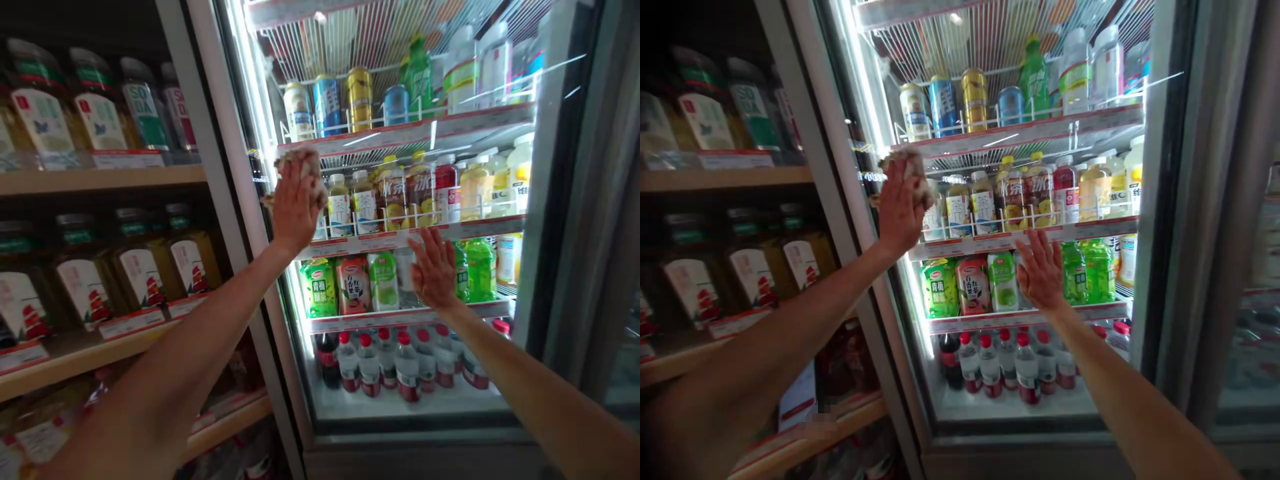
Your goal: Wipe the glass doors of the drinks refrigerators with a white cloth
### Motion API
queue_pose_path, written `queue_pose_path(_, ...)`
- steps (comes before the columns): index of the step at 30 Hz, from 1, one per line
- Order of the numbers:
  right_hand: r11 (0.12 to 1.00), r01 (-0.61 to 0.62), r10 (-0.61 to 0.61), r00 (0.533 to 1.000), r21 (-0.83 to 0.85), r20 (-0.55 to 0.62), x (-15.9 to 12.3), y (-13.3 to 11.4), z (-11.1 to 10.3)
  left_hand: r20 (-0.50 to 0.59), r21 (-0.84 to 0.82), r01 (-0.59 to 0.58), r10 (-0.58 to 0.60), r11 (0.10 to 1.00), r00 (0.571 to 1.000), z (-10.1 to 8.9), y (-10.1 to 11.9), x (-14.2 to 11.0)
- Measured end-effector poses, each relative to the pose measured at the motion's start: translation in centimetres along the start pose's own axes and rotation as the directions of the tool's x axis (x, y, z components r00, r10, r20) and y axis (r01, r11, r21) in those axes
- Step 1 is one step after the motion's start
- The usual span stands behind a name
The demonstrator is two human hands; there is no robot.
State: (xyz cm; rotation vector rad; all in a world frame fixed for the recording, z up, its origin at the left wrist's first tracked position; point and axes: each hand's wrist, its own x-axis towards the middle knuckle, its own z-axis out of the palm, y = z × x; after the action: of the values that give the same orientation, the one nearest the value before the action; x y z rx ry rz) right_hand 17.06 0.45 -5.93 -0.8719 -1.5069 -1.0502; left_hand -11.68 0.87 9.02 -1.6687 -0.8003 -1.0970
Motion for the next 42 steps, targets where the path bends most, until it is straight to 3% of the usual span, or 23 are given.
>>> queue_pose_path(2,1.0,0.002,-0.002,1.0,-0.007,0.0,0.0,0.0,0.0,0.093,-0.029,-0.236,0.238,0.971,0.967,0.6,2.3,-2.8)
queue_pose_path(4,1.0,0.007,-0.007,1.0,-0.014,0.002,0.0,0.0,-0.1,0.181,-0.098,-0.51,0.519,0.855,0.835,0.8,4.0,-5.3)
queue_pose_path(6,1.0,0.01,-0.01,1.0,-0.017,0.004,0.0,0.0,-0.2,0.22,-0.158,-0.674,0.691,0.722,0.689,0.6,4.2,-5.8)
queue_pose_path(7,1.0,0.013,-0.013,1.0,-0.016,0.002,0.0,0.0,-0.2,0.222,-0.16,-0.695,0.712,0.701,0.667,0.4,3.6,-5.0)
queue_pose_path(8,1.0,0.012,-0.012,1.0,-0.014,0.005,0.0,0.0,-0.2,0.209,-0.138,-0.673,0.686,0.726,0.697,0.2,2.9,-3.7)
queue_pose_path(9,1.0,0.01,-0.01,1.0,-0.012,0.006,0.1,0.0,-0.2,0.175,-0.095,-0.603,0.609,0.792,0.773,0.0,2.0,-2.1)
queue_pose_path(11,1.0,0.007,-0.007,1.0,-0.006,0.01,0.1,0.0,-0.2,0.044,-0.007,-0.341,0.341,0.94,0.939,0.0,0.8,0.8)
queue_pose_path(12,1.0,0.005,-0.005,1.0,-0.003,0.011,0.1,0.0,-0.2,-0.022,0.013,-0.204,0.204,0.979,0.979,0.2,0.8,1.6)
queue_pose_path(13,1.0,0.003,-0.003,1.0,-0.001,0.012,0.1,0.0,-0.2,-0.064,0.016,-0.112,0.113,0.994,0.992,0.5,1.3,1.7)
queue_pose_path(15,1.0,0.003,-0.003,1.0,0.005,0.01,0.0,0.0,-0.1,-0.047,0.001,-0.109,0.109,0.994,0.993,1.3,3.6,0.0)
queue_pose_path(19,0.999,-0.017,0.017,1.0,0.037,0.005,-0.2,-0.1,-0.3,0.09,-0.053,-0.403,0.406,0.914,0.909,2.9,9.0,-5.2)
queue_pose_path(21,0.996,-0.05,0.05,0.999,0.073,0.0,0.1,-0.5,-1.0,0.099,-0.053,-0.393,0.396,0.918,0.913,3.1,9.8,-5.2)
queue_pose_path(24,0.979,-0.054,0.064,0.997,0.198,-0.044,2.1,-1.7,-2.1,0.079,-0.024,-0.08,0.082,0.997,0.994,2.5,9.0,-2.0)
queue_pose_path(26,0.951,-0.004,0.037,0.994,0.31,-0.103,4.4,-2.9,-2.3,0.068,-0.014,0.121,-0.12,0.993,0.99,1.9,8.6,-0.2)
queue_pose_path(27,0.933,0.023,0.023,0.992,0.359,-0.124,5.7,-3.6,-2.2,0.078,-0.015,0.155,-0.153,0.988,0.985,1.7,8.8,0.3)
queue_pose_path(31,0.903,0.015,0.002,0.999,0.428,-0.04,9.7,-6.5,0.2,0.242,0.031,0.078,-0.083,0.997,0.967,0.2,9.6,-1.6)
queue_pose_path(34,0.933,-0.038,0.037,0.999,0.359,0.011,10.6,-8.4,2.0,0.34,0.028,0.005,-0.014,1.0,0.94,-1.5,8.2,-4.6)
queue_pose_path(36,0.958,-0.055,0.06,0.998,0.281,-0.008,11.1,-9.7,2.6,0.289,-0.03,0.014,-0.005,0.999,0.957,-2.0,6.3,-6.3)
queue_pose_path(38,0.978,-0.069,0.071,0.997,0.196,-0.001,12.0,-11.2,2.7,0.172,-0.078,0.125,-0.11,0.989,0.979,-1.8,4.7,-7.5)
queue_pose_path(40,0.986,-0.078,0.079,0.997,0.148,0.003,13.3,-12.5,2.8,0.086,-0.105,0.228,-0.22,0.968,0.972,-1.1,3.7,-8.2)
queue_pose_path(42,0.989,-0.047,0.049,0.999,0.143,-0.009,14.1,-12.7,2.8,0.073,-0.105,0.236,-0.229,0.966,0.971,-0.3,3.5,-8.5)
